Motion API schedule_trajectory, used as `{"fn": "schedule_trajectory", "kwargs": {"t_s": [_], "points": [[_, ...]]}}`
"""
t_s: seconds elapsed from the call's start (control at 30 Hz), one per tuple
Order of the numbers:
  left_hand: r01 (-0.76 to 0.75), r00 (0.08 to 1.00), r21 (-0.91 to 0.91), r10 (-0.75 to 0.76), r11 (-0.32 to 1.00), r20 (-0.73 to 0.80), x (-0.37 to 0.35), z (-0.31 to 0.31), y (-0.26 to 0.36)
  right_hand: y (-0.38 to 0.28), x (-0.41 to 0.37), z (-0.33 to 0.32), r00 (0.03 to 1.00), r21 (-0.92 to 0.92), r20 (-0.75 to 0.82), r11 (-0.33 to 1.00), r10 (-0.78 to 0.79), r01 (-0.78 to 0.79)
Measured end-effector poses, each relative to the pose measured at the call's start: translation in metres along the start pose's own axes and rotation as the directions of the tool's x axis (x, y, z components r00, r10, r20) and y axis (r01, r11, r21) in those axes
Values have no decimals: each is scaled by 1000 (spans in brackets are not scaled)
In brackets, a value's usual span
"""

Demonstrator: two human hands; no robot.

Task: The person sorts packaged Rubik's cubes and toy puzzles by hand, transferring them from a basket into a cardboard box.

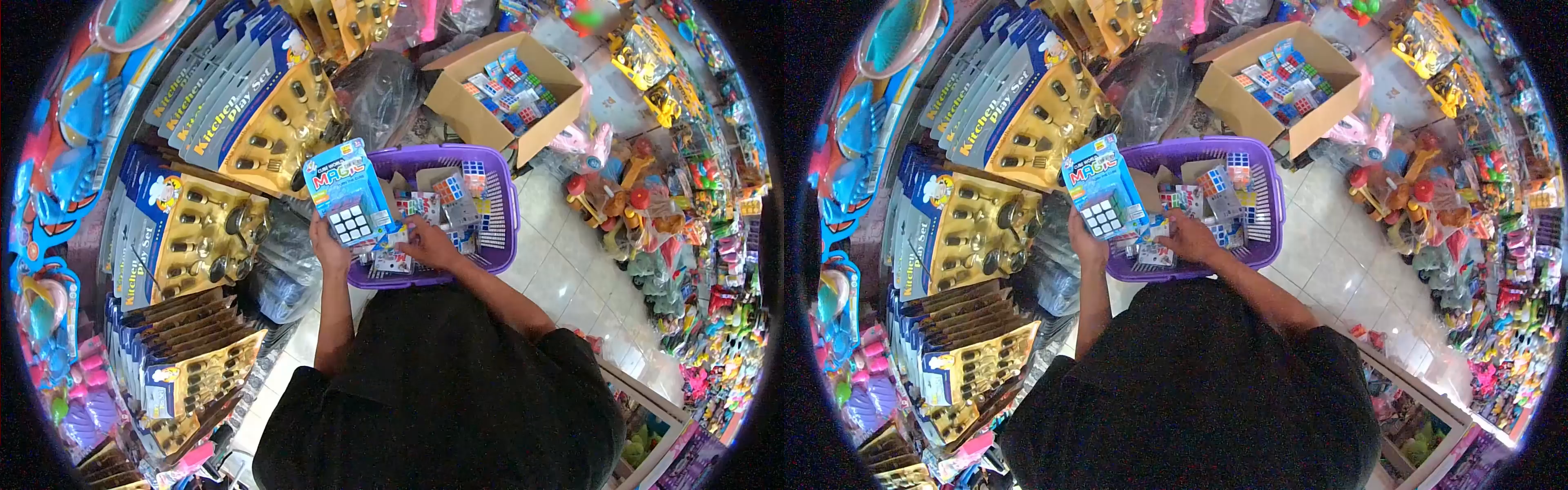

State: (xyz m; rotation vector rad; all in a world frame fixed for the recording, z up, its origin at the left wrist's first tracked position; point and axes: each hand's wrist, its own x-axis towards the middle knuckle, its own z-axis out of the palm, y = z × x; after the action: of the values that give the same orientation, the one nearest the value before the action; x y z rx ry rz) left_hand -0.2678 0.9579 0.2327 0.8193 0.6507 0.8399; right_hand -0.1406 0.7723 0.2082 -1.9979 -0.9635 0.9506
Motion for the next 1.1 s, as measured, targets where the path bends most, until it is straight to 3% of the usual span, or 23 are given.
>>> {"fn": "schedule_trajectory", "kwargs": {"t_s": [0.03,0.07,0.17,0.2,0.3,0.33,0.43,0.53,0.77,0.87,0.97,1.1], "points": [[-8,997,-55,12,998,77,1,-3,5,10,5,8,1000,0,-24,1000,-7,7],[-17,999,0,17,1000,38,4,-9,3,22,9,20,992,313,-87,943,-88,111],[-17,996,-68,11,998,-83,0,-4,14,7,4,9,988,526,-150,844,-28,104],[-11,1000,-59,11,998,3,-1,-3,23,5,3,5,987,536,-152,843,52,38],[-42,996,-110,51,993,78,-3,-3,31,0,-3,-15,976,660,-53,741,213,-126],[-58,991,-57,64,997,121,-2,-8,30,1,-3,-17,978,679,-114,732,172,-49],[-76,986,-68,85,995,143,-5,-7,29,-13,-16,-38,972,818,-90,573,215,-51],[-93,970,-246,144,965,195,-8,2,25,-10,-21,-50,968,810,-147,586,203,0],[11,960,-213,49,977,276,-5,4,17,2,-37,-99,906,765,-370,620,203,173],[133,961,-120,-98,984,259,-12,15,20,-17,-47,-117,896,809,-399,535,195,244],[254,924,-66,-222,965,310,-18,27,10,-31,-52,-126,901,791,-416,539,126,290],[387,840,100,-395,917,371,-30,43,-9,-55,-54,-132,902,692,-430,655,35,304]]}}
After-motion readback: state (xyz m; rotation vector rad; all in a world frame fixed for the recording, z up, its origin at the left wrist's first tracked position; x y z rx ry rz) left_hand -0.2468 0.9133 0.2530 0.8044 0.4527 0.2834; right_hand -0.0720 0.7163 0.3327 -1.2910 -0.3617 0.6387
